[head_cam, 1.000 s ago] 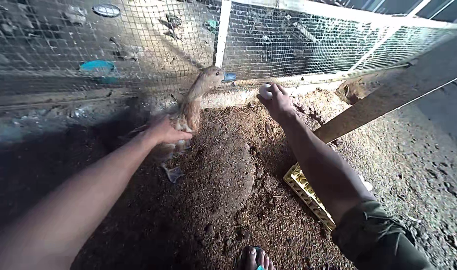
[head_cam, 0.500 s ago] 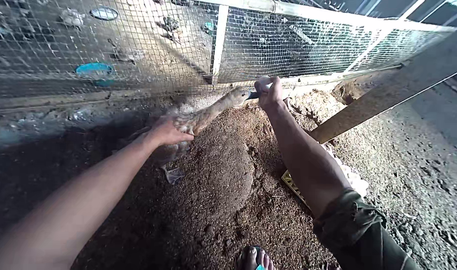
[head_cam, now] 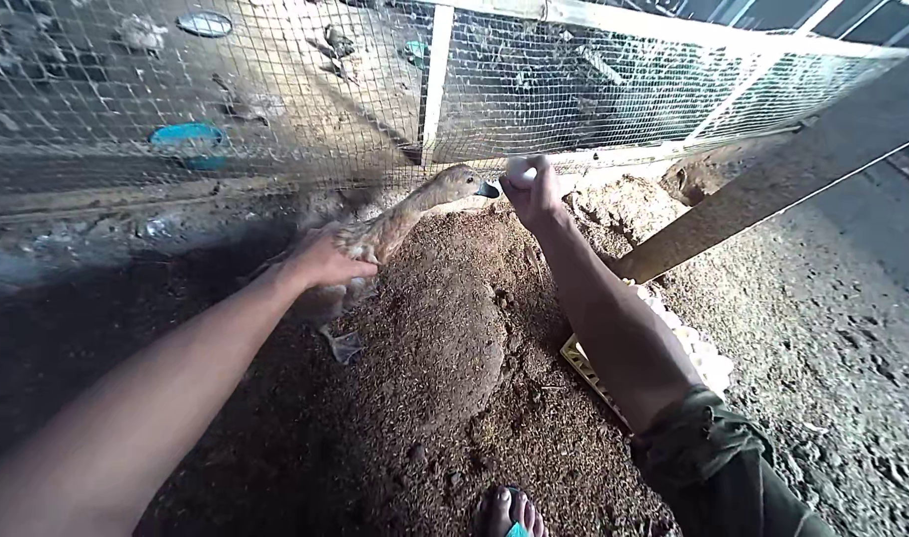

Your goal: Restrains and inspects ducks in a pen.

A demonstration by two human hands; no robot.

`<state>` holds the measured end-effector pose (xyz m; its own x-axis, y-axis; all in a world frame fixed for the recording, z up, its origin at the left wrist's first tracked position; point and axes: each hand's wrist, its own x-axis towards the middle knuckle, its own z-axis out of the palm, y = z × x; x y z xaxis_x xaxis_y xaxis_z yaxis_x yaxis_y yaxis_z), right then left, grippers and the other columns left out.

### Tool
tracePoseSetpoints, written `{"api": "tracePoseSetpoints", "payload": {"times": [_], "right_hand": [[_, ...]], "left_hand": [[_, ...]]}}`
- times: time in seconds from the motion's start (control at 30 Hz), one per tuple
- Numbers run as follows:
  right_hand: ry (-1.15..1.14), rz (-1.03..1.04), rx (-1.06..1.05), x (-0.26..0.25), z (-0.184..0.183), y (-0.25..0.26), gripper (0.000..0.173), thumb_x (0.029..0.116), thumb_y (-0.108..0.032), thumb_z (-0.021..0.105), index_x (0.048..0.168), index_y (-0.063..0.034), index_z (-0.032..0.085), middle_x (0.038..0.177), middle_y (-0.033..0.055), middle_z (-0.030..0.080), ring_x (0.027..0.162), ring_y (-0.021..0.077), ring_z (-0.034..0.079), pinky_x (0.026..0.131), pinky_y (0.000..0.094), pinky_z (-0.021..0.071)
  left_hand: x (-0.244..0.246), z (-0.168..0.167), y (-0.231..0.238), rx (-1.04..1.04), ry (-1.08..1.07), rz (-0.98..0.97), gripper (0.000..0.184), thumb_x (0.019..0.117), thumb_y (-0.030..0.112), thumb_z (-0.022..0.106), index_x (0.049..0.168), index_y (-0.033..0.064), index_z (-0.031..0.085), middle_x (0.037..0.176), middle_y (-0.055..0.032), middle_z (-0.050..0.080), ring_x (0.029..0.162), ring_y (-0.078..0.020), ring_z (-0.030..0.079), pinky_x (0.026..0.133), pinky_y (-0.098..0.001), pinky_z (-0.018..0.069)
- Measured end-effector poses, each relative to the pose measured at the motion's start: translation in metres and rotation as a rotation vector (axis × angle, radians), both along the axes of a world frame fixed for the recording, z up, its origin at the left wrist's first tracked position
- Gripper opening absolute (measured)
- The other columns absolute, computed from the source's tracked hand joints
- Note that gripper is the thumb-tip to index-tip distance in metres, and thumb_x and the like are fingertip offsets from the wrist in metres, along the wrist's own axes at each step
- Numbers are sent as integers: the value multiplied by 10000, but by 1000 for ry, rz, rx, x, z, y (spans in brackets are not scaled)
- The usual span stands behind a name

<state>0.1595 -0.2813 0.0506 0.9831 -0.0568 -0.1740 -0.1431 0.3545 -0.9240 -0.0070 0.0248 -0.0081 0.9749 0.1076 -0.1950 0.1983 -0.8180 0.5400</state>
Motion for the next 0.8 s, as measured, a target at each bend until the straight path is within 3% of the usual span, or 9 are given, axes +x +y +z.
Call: {"api": "tracePoseSetpoints", "payload": {"times": [0.07, 0.13, 0.2, 0.27, 0.33, 0.53, 0.63, 0.8], "right_hand": [[14, 125, -148, -4, -13, -22, 403, 1038, -247, 462, 1385, -43, 454, 1227, 167, 581, 969, 240, 657, 788, 366, 593], [64, 253, -214, -9, -19, -41, 339, 1028, -292, 431, 1263, -60, 511, 1074, 108, 636, 848, 179, 661, 736, 320, 582], [55, 368, -243, -11, -18, -52, 333, 1055, -318, 363, 1205, -71, 527, 1004, 76, 665, 777, 140, 652, 699, 283, 564], [18, 404, -255, -10, -11, -49, 346, 1072, -321, 353, 1224, -72, 539, 998, 66, 663, 732, 125, 630, 660, 270, 544], [-4, 387, -240, -6, -6, -44, 361, 1079, -310, 421, 1324, -60, 510, 1085, 94, 635, 790, 156, 641, 705, 302, 571], [-43, 428, -264, 0, -7, -26, 382, 1082, -346, 459, 1307, -47, 539, 1073, 93, 655, 784, 152, 653, 710, 303, 579], [-35, 434, -277, 0, -10, -23, 389, 1085, -345, 462, 1327, -48, 531, 1089, 105, 658, 787, 163, 663, 701, 305, 583], [-44, 439, -360, -5, -7, -24, 396, 1081, -321, 490, 1366, -49, 534, 1188, 147, 635, 893, 211, 679, 760, 348, 597]], "left_hand": [[-2, 1, 0, -13, -13, -13, 752, 770, 406, 905, 1328, 8, 594, 1280, -260, 632, 1235, -418, 599, 1044, -652, 456], [-3, -2, 0, -12, -17, -16, 773, 770, 421, 901, 1344, 12, 583, 1290, -254, 632, 1246, -409, 595, 1051, -644, 456], [-2, -2, -3, -2, 8, 0, 821, 771, 434, 898, 1383, 15, 545, 1328, -256, 607, 1270, -414, 578, 1066, -643, 448], [-2, 2, -7, 17, 29, 4, 829, 775, 427, 897, 1392, 10, 534, 1347, -261, 592, 1284, -422, 565, 1074, -643, 436], [1, 3, -10, 34, 37, -4, 821, 769, 433, 900, 1381, 11, 551, 1347, -264, 592, 1283, -428, 563, 1071, -649, 435], [-3, 6, -12, 55, 32, -23, 781, 761, 435, 905, 1342, 22, 584, 1346, -245, 595, 1279, -423, 559, 1068, -642, 434], [-3, 1, -9, 52, 32, -11, 845, 750, 453, 909, 1376, 15, 547, 1353, -250, 589, 1289, -419, 556, 1073, -634, 438], [0, 0, -10, 59, 24, -20, 843, 741, 460, 913, 1367, 14, 568, 1372, -250, 579, 1303, -426, 544, 1083, -635, 431]]}}
